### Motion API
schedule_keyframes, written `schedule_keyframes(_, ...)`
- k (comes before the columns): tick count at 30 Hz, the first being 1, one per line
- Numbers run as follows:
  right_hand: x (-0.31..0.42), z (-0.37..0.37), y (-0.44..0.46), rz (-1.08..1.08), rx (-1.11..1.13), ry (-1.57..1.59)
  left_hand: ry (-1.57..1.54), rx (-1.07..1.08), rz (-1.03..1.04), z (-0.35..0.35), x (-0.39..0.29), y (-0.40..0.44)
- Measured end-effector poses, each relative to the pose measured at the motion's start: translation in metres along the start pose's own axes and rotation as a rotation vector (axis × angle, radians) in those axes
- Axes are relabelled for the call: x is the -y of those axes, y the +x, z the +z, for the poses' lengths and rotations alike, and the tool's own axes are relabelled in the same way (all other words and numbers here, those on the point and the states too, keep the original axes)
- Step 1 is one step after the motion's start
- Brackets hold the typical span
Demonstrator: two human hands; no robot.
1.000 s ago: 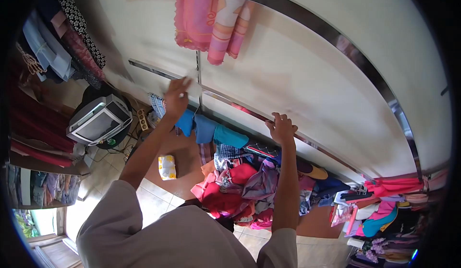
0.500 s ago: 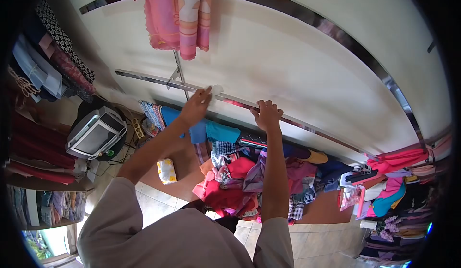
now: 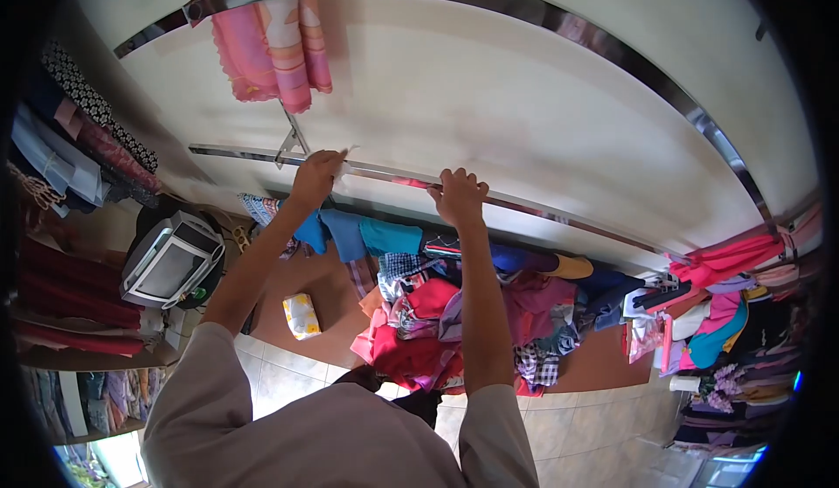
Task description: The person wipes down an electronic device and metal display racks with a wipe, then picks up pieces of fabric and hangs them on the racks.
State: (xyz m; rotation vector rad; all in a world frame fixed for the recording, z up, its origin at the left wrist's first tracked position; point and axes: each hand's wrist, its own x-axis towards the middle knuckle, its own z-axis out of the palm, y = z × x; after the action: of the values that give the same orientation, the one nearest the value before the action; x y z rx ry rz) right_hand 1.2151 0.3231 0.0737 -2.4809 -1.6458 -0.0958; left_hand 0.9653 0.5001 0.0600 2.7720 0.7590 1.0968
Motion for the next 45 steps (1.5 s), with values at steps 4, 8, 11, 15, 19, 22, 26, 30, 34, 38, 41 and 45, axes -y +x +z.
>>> schedule_keyframes(4,0.002,-0.005,-0.004,-0.001,0.021,-0.016,0.105,0.259,0.003,0.029,-0.013,0.018)
schedule_keyframes(8,0.000,-0.005,-0.009,-0.046,0.024,-0.046,0.204,0.487,0.008,0.063,-0.061,0.046)
schedule_keyframes(11,-0.010,0.011,-0.030,-0.206,-0.259,0.125,0.181,0.587,0.009,0.072,-0.124,0.068)
schedule_keyframes(15,-0.014,0.013,-0.115,-0.134,-0.505,0.769,0.208,0.424,0.050,0.129,-0.170,0.068)
schedule_keyframes(19,-0.062,0.121,-0.297,0.309,-0.377,0.782,0.199,0.478,0.080,0.139,-0.218,0.081)
schedule_keyframes(22,-0.137,0.264,-0.499,0.823,-0.055,0.816,0.177,0.454,0.123,0.165,-0.263,0.091)
schedule_keyframes(26,-0.179,0.219,-0.661,1.295,0.140,0.435,0.140,0.449,0.193,0.210,-0.331,0.106)
schedule_keyframes(30,-0.234,0.219,-0.700,1.547,0.038,0.356,0.071,0.452,0.233,0.251,-0.417,0.127)
schedule_keyframes(34,-0.266,0.231,-0.665,1.440,0.043,0.515,0.004,0.434,0.252,0.294,-0.501,0.147)
schedule_keyframes(38,-0.269,0.220,-0.615,1.210,-0.075,0.697,0.012,0.418,0.287,0.330,-0.563,0.161)
schedule_keyframes(41,-0.259,0.214,-0.609,1.255,-0.042,0.773,0.024,0.389,0.292,0.342,-0.587,0.165)
schedule_keyframes(45,-0.248,0.238,-0.654,1.302,0.124,0.707,0.008,0.420,0.280,0.341,-0.586,0.165)
